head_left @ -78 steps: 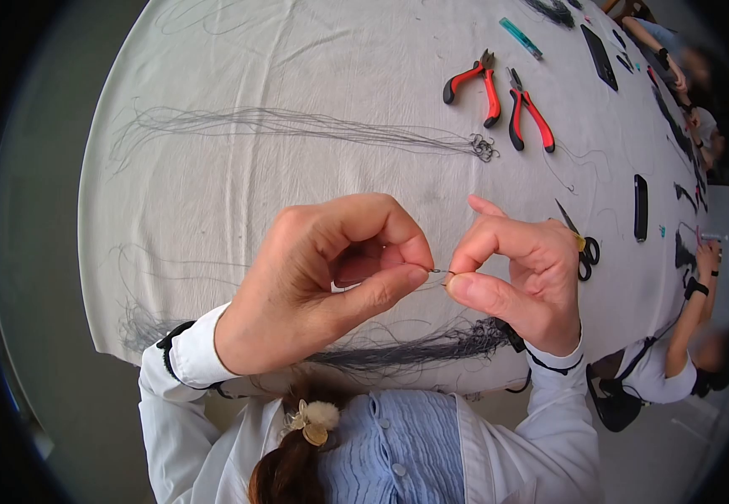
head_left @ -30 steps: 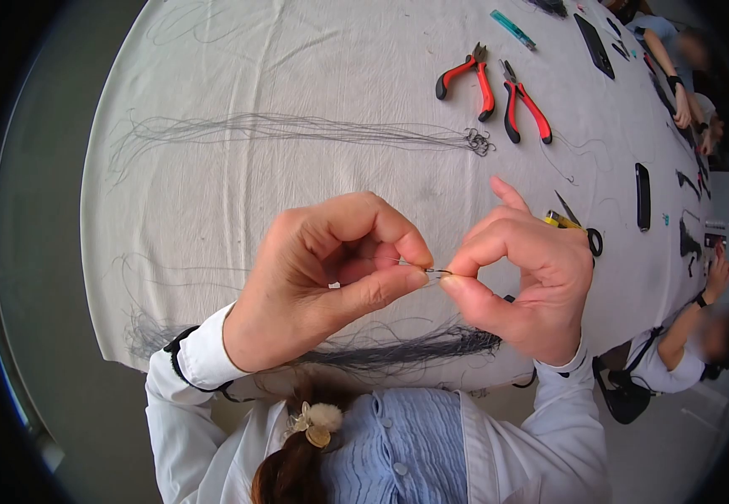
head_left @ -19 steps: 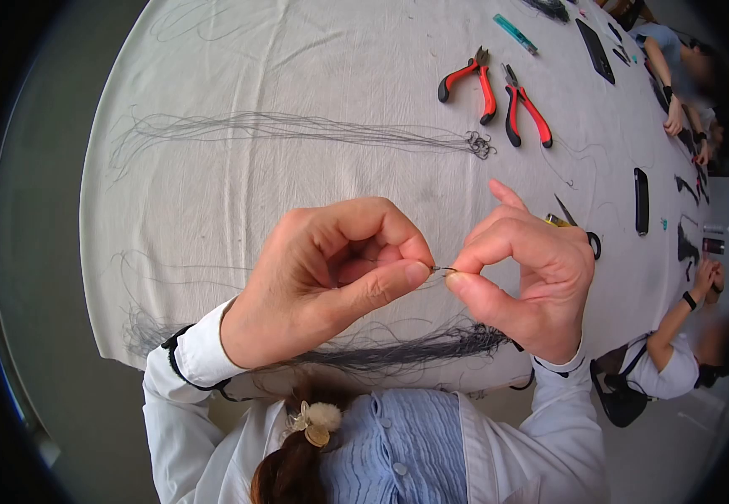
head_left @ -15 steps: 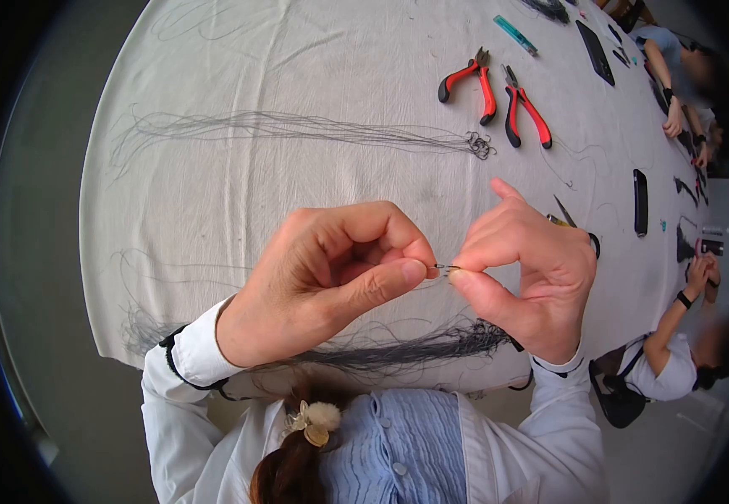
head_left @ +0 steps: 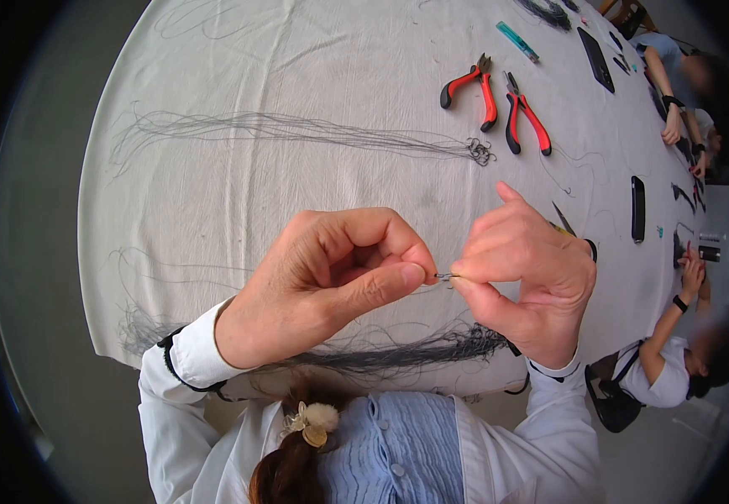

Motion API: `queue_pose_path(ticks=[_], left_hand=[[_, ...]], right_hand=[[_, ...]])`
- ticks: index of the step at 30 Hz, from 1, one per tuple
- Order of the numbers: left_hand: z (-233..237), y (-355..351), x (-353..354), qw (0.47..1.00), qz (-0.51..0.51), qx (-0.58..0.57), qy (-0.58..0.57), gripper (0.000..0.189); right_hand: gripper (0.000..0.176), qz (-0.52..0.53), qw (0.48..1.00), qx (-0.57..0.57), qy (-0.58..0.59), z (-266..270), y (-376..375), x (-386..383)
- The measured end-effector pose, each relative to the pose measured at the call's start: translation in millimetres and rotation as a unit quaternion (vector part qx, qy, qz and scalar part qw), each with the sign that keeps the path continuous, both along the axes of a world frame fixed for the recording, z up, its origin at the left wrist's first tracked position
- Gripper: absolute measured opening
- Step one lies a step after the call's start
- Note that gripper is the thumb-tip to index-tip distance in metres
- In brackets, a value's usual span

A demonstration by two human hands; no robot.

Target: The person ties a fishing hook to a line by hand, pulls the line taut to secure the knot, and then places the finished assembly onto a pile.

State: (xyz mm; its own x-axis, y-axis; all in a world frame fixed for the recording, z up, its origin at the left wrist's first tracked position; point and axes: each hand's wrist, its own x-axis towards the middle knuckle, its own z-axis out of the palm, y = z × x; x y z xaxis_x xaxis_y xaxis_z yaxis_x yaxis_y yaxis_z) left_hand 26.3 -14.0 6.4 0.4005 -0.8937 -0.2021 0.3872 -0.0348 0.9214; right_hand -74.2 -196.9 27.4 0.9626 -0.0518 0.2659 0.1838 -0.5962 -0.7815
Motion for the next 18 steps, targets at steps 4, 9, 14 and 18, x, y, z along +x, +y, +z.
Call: queue_pose_path(ticks=[4,9,14,18], left_hand=[[5.4,-1.1,0.3,0.999,0.015,0.023,0.035,0.010],[6.5,-1.2,0.5,0.999,0.014,0.026,0.044,0.010],[2.0,-1.1,-0.2,0.997,0.014,0.011,0.081,0.014],[-0.1,-1.2,0.1,0.995,0.008,0.007,0.095,0.015]], right_hand=[[0.015,-0.001,1.000,-0.006,0.011,1.4,0.1,0.3],[0.013,0.000,0.998,0.007,0.059,2.2,-1.2,-0.9],[0.011,0.004,0.996,0.048,0.079,-0.4,-1.7,-1.4],[0.009,0.013,0.994,0.059,0.090,0.7,-2.8,-0.9]])
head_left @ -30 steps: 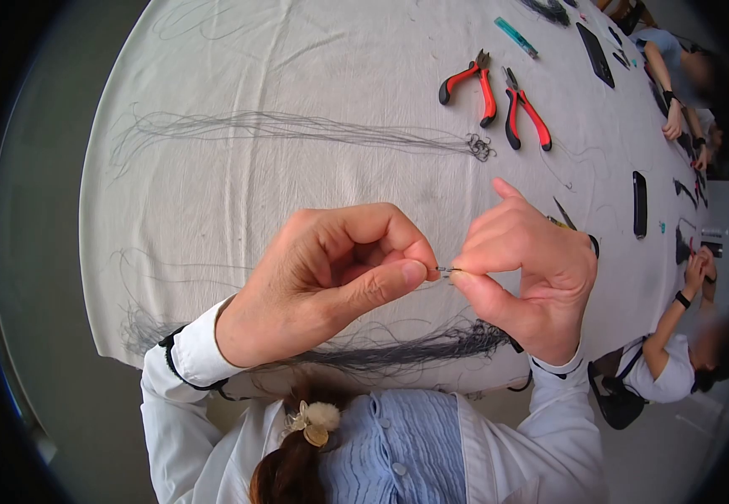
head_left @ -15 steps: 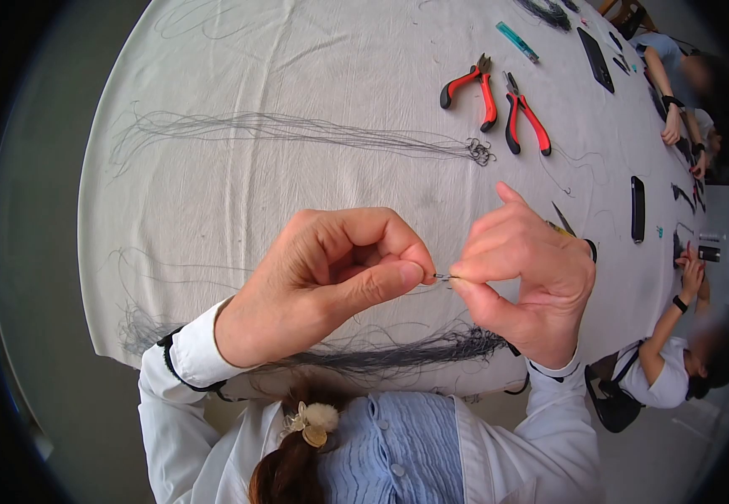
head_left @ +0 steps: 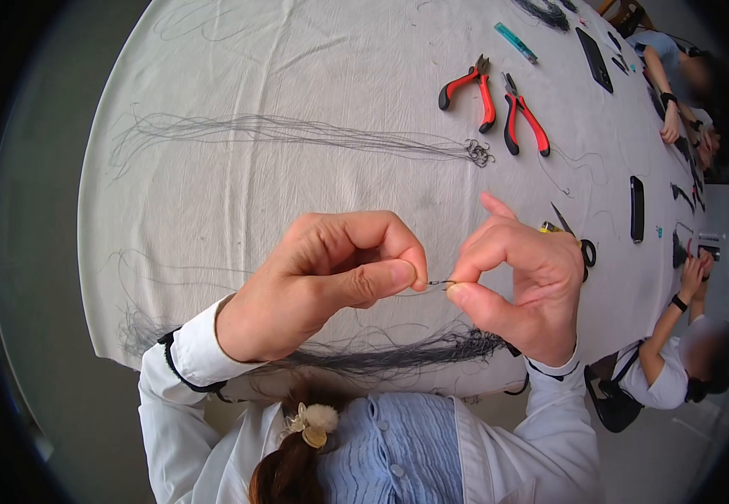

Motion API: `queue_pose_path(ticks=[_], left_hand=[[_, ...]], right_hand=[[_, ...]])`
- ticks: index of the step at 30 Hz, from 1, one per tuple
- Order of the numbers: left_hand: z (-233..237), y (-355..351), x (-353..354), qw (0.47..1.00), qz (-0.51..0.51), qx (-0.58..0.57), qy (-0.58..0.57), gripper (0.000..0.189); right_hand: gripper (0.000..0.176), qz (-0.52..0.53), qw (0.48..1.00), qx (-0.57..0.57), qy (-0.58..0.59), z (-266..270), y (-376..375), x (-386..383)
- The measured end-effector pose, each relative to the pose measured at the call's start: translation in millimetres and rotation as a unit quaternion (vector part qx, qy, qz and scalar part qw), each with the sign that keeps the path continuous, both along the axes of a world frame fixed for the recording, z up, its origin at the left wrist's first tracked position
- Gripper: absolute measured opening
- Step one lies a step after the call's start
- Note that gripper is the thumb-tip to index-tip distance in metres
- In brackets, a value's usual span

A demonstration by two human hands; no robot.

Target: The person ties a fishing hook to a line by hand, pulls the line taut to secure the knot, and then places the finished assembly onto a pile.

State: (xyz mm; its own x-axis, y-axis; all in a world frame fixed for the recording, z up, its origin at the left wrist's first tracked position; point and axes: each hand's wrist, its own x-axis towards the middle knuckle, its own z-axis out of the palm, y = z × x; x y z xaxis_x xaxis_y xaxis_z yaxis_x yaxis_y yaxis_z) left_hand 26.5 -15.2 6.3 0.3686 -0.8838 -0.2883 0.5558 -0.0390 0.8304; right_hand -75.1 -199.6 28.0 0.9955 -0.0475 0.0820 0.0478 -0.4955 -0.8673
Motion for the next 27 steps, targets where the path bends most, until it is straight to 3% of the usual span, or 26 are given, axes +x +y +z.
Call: queue_pose_path(ticks=[9,14,21,27], left_hand=[[-0.2,-0.2,1.4,1.000,-0.004,-0.006,0.021,0.013],[3.4,-2.1,1.2,0.993,0.008,0.018,-0.119,0.007],[0.6,-2.4,-0.3,0.983,-0.004,0.025,-0.180,0.012],[-3.2,-3.7,-0.5,0.943,0.013,-0.005,-0.333,0.010]], right_hand=[[0.008,0.004,0.999,0.033,0.017,0.6,-0.8,-0.3],[0.010,-0.003,1.000,0.006,0.005,0.4,-0.7,-0.5],[0.012,0.001,1.000,-0.019,0.014,-2.0,4.3,0.6],[0.012,0.027,0.999,-0.027,0.032,-4.2,6.8,1.9]])
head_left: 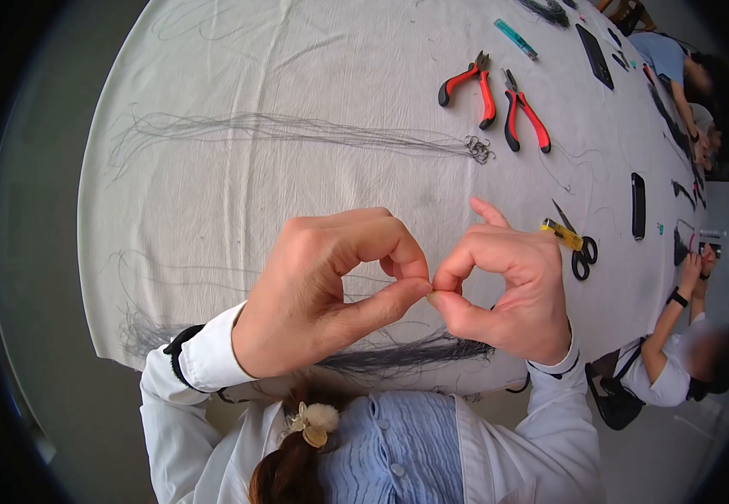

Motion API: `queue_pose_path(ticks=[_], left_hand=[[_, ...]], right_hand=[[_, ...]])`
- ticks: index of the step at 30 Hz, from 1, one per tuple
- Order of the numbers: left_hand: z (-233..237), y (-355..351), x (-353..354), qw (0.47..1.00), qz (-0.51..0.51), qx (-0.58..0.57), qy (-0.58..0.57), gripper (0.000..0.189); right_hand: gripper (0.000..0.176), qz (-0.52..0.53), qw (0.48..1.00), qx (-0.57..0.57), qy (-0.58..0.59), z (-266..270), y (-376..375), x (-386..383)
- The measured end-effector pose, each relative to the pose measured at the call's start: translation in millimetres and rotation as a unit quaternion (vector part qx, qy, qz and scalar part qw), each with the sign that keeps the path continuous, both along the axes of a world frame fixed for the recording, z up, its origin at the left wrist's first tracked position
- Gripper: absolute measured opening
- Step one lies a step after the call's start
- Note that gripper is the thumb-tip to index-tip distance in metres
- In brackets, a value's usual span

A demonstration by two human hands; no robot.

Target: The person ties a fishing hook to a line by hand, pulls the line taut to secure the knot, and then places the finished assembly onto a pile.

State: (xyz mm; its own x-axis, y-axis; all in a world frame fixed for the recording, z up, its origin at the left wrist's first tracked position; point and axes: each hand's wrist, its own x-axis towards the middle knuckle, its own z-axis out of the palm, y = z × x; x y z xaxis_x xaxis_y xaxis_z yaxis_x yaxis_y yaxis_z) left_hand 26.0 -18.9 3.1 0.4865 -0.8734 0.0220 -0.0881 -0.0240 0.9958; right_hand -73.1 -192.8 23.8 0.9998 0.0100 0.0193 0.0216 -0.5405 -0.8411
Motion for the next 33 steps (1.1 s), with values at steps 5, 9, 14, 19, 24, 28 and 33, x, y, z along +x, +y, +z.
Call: queue_pose_path(ticks=[5,9,14,19,24,28,33], left_hand=[[4,0,-2,0.998,-0.005,0.030,-0.054,0.009],[5,1,0,0.997,-0.029,0.071,-0.009,0.011],[-8,1,8,0.923,-0.099,0.052,0.368,0.016],[-3,0,9,0.945,-0.060,0.010,0.321,0.015],[3,2,5,0.983,-0.031,0.009,0.181,0.010],[3,2,1,1.000,0.015,-0.014,0.012,0.008],[8,3,-2,0.992,0.076,-0.003,-0.097,0.011]], right_hand=[[0.012,0.019,1.000,-0.001,0.010,-2,0,-1],[0.012,0.022,1.000,-0.001,0.004,-3,1,-1],[0.010,0.038,0.999,0.033,0.007,-1,-3,-1],[0.011,0.011,0.999,0.038,-0.009,1,-5,-1],[0.011,-0.005,0.999,0.020,-0.025,5,-7,-1],[0.011,-0.007,0.999,0.027,-0.034,3,-7,-3],[0.011,-0.021,0.999,0.023,-0.028,6,-3,0]])
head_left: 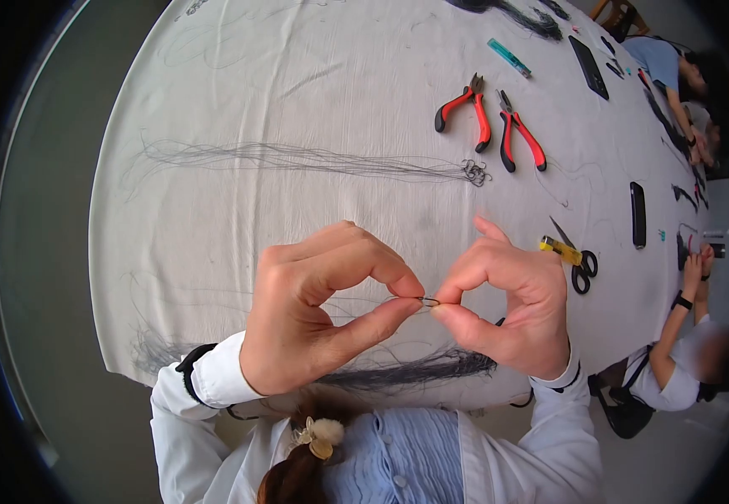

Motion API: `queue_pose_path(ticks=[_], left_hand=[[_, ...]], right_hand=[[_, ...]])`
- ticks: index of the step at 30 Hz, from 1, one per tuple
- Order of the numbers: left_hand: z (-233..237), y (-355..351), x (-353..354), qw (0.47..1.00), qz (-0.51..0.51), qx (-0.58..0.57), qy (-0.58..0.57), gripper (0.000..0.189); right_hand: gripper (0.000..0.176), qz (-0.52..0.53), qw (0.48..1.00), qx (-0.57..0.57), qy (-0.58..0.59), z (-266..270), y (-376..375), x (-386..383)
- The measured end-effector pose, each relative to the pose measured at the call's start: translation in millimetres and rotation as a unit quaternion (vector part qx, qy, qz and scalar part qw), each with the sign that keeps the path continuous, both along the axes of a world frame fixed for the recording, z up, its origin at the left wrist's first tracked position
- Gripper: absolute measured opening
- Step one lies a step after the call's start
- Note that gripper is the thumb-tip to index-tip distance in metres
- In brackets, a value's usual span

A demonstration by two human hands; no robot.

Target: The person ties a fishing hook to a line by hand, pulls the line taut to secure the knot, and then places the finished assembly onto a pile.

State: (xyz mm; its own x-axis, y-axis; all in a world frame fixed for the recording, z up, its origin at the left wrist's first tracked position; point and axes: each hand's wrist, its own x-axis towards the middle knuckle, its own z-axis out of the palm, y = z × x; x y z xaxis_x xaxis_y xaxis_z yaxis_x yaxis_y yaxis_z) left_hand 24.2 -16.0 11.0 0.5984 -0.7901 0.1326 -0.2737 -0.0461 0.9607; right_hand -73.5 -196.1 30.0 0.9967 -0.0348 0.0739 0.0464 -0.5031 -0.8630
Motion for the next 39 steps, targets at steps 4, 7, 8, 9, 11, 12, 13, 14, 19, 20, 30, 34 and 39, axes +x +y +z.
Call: queue_pose_path(ticks=[4,7,8,9,11,12,13,14,19,20,30,34,39], left_hand=[[2,-1,0,0.997,0.021,0.005,-0.073,0.012],[3,-1,-1,0.995,0.019,0.014,-0.097,0.011],[2,-1,-2,0.994,0.017,0.016,-0.104,0.011],[1,-1,-2,0.994,0.015,0.017,-0.111,0.011],[1,-2,-2,0.994,0.011,0.017,-0.106,0.011],[1,-2,-2,0.995,0.007,0.016,-0.103,0.011],[1,-1,-1,0.994,0.007,0.017,-0.105,0.011],[1,-1,-1,0.995,0.000,0.015,-0.100,0.011],[-1,-1,0,0.998,-0.021,0.027,-0.047,0.009],[-4,-2,0,0.999,-0.032,0.011,0.003,0.009],[-14,-4,1,0.920,-0.081,-0.036,0.381,0.008],[-9,-6,-4,0.945,-0.046,-0.060,0.317,0.009],[-13,-2,-5,0.983,-0.047,-0.082,0.155,0.010]], right_hand=[[0.011,-0.003,1.000,0.015,0.016,2,0,1],[0.011,0.002,1.000,0.010,0.007,-1,0,1],[0.010,0.004,1.000,0.005,0.004,-1,0,1],[0.010,0.003,1.000,0.006,0.003,-1,-1,1],[0.011,0.007,1.000,-0.015,-0.004,-1,0,1],[0.011,0.007,1.000,-0.014,-0.004,-1,0,1],[0.011,0.009,1.000,-0.018,-0.010,-1,0,1],[0.012,0.011,1.000,-0.021,-0.016,-1,0,1],[0.013,0.013,0.999,-0.045,-0.025,-3,2,3],[0.014,0.013,0.997,-0.060,-0.036,-3,2,2],[0.012,-0.016,0.990,-0.128,-0.062,-6,0,1],[0.012,-0.020,0.999,-0.040,-0.024,-2,-1,1],[0.012,-0.007,1.000,-0.003,0.005,1,0,0]])
